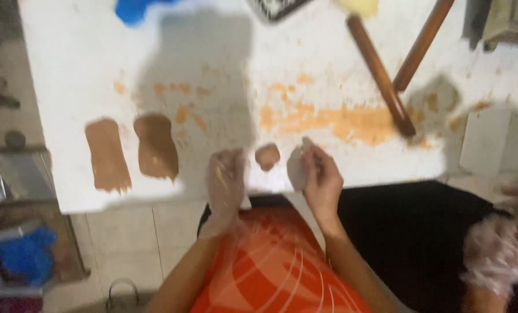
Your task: Rolling out small pieces of dough into strips and adding chocolate chip toppings on a bakery work table.
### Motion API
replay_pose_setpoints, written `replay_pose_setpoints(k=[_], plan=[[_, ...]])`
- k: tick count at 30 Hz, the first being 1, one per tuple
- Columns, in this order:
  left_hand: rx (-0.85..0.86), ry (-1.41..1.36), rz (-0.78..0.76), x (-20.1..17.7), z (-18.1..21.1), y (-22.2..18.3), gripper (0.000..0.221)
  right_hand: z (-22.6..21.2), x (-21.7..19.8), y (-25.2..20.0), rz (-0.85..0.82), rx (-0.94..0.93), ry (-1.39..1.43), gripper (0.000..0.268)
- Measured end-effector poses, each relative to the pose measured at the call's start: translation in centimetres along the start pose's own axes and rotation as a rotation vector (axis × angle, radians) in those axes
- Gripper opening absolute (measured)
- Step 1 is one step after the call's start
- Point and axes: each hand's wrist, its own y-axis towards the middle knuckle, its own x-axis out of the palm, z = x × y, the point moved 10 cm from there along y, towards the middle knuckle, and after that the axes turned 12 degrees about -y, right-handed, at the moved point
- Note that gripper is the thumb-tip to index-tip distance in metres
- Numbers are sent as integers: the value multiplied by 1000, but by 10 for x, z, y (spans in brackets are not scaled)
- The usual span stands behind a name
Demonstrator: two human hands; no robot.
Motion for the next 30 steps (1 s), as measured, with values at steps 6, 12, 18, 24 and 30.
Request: replay_pose_setpoints(k=[6, 12, 18, 24, 30], plan=[[-217, 272, -150, 36, 27, -2, 50, -2, 52, 21, -129, 8, 206, 21], [-98, -221, 45, 18, 4, 30, 17, -16, 52, 38, -72, -265, 103, 21], [706, 1501, -324, 86, 81, -30, 83, 109, -52, 120, 378, -231, -365, 51], [365, 1187, -700, 75, 49, -20, 81, 148, -78, 157, 193, 72, -819, 49], [882, 763, 43, -9, 152, 18, 54, 58, -35, 103, 184, -243, -354, 35]])
